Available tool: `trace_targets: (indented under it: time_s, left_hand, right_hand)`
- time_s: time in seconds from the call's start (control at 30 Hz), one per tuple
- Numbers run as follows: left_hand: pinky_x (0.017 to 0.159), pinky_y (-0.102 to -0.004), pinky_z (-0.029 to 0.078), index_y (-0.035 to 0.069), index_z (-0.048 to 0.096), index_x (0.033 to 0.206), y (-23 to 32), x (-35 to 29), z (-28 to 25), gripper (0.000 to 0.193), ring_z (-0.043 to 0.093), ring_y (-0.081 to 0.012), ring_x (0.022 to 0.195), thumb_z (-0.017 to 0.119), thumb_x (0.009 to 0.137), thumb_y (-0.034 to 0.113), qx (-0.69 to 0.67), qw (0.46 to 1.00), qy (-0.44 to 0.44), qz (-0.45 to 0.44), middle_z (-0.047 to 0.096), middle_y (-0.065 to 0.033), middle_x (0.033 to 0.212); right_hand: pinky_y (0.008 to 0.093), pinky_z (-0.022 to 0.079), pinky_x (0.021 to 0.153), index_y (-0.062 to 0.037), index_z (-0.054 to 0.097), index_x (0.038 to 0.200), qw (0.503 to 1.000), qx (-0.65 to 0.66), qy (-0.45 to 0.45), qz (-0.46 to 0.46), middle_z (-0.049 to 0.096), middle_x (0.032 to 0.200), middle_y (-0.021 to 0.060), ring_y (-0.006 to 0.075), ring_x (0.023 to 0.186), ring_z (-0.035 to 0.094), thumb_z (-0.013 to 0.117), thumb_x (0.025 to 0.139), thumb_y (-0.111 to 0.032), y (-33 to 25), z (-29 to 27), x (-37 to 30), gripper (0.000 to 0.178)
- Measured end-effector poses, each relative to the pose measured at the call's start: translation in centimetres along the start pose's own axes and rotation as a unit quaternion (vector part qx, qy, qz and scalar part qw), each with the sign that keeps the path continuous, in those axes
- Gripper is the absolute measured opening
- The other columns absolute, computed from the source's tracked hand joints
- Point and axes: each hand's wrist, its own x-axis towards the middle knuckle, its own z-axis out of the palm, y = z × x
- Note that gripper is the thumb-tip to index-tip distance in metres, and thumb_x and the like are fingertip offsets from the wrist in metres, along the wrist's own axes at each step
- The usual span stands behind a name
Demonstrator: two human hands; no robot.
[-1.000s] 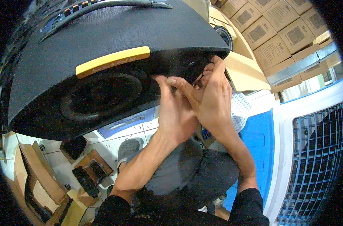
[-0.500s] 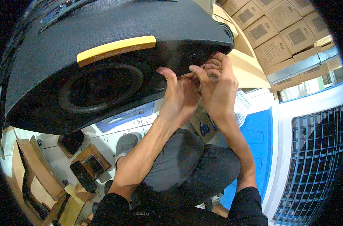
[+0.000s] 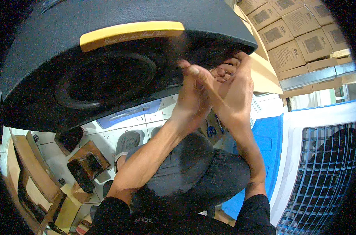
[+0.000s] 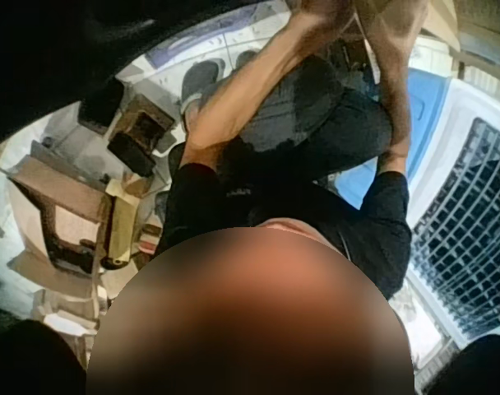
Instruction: The person installs a small speaker into a large speaker enclosure, secures it with screws using a power drill, and applies a label to the enclosure. The person handles the speaker, screws, and label throughout the process.
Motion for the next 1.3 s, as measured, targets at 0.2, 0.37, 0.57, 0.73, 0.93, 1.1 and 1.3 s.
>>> trace_targets:
  time_s: [0.2,0.37,0.57,0.73,0.93,1.1,1.3]
  left_hand:
    - [0.095,-0.0316,0.04,0.017,0.057,0.107,-0.6,-0.3,0.1,0.06,0.053,-0.0104,0.099,0.035,0.097,0.072,0.065,0.996,0.032,0.057,0.056,0.0033,0.097]
    - [0.096,-0.0332,0.04,0.014,0.058,0.12,-0.2,-0.4,-0.5,0.065,0.054,-0.0116,0.105,0.036,0.098,0.071,0.064,0.998,0.025,0.0,0.06,0.0011,0.107]
    - [0.094,-0.0335,0.045,0.003,0.059,0.119,0.0,-2.2,0.5,0.061,0.057,-0.0165,0.105,0.046,0.102,0.06,-0.035,0.997,0.066,-0.034,0.061,-0.0054,0.108]
    - [0.086,-0.033,0.049,0.002,0.061,0.121,0.3,-4.4,0.3,0.05,0.064,-0.0181,0.095,0.051,0.104,0.048,-0.092,0.982,0.163,-0.004,0.067,-0.0077,0.105]
    - [0.085,-0.0311,0.052,-0.002,0.068,0.11,1.5,-5.4,-0.4,0.022,0.066,-0.0169,0.088,0.064,0.099,0.016,0.086,0.959,0.261,0.076,0.07,-0.0092,0.097]
    - [0.09,-0.0313,0.053,-0.007,0.069,0.111,1.4,-4.9,0.3,0.022,0.069,-0.0165,0.095,0.069,0.094,0.007,0.231,0.929,0.247,0.147,0.073,-0.0118,0.102]
    - [0.08,-0.0306,0.056,-0.009,0.07,0.106,0.8,-3.7,0.0,0.018,0.072,-0.0189,0.086,0.068,0.094,0.006,0.327,0.894,0.242,0.187,0.075,-0.014,0.096]
  right_hand:
    - [0.029,0.06,0.066,0.0067,0.042,0.128,0.998,-0.045,0.011,0.044,0.061,0.109,0.0192,0.021,0.099,0.066,0.083,0.086,-0.032,-1.0,0.2,0.6,0.07]
    - [0.0295,0.054,0.065,0.0116,0.043,0.123,0.995,0.016,0.034,0.096,0.063,0.101,0.0185,0.0216,0.084,0.067,0.091,0.074,-0.039,-2.3,0.4,1.0,0.085]
    - [0.0304,0.055,0.079,0.0087,0.051,0.126,0.985,0.06,0.051,0.155,0.064,0.102,0.0152,0.02,0.09,0.065,0.086,0.077,-0.034,-3.3,0.4,0.8,0.074]
    - [0.0275,0.053,0.077,0.0123,0.047,0.129,0.981,0.12,0.086,0.128,0.064,0.106,0.015,0.0184,0.086,0.067,0.09,0.075,-0.031,-2.9,1.3,0.4,0.082]
    - [0.0276,0.054,0.078,0.0111,0.042,0.132,0.979,0.13,0.097,0.123,0.062,0.108,0.0155,0.02,0.092,0.068,0.092,0.074,-0.024,-3.0,1.5,0.1,0.084]
    - [0.0264,0.055,0.075,0.0101,0.041,0.128,0.984,0.099,0.108,0.103,0.059,0.108,0.0151,0.0204,0.092,0.067,0.093,0.071,-0.017,-3.3,1.9,0.2,0.082]
    - [0.0289,0.057,0.078,0.0105,0.04,0.128,0.982,0.076,0.13,0.109,0.057,0.111,0.0173,0.0229,0.094,0.067,0.095,0.069,-0.019,-3.6,2.5,0.4,0.085]
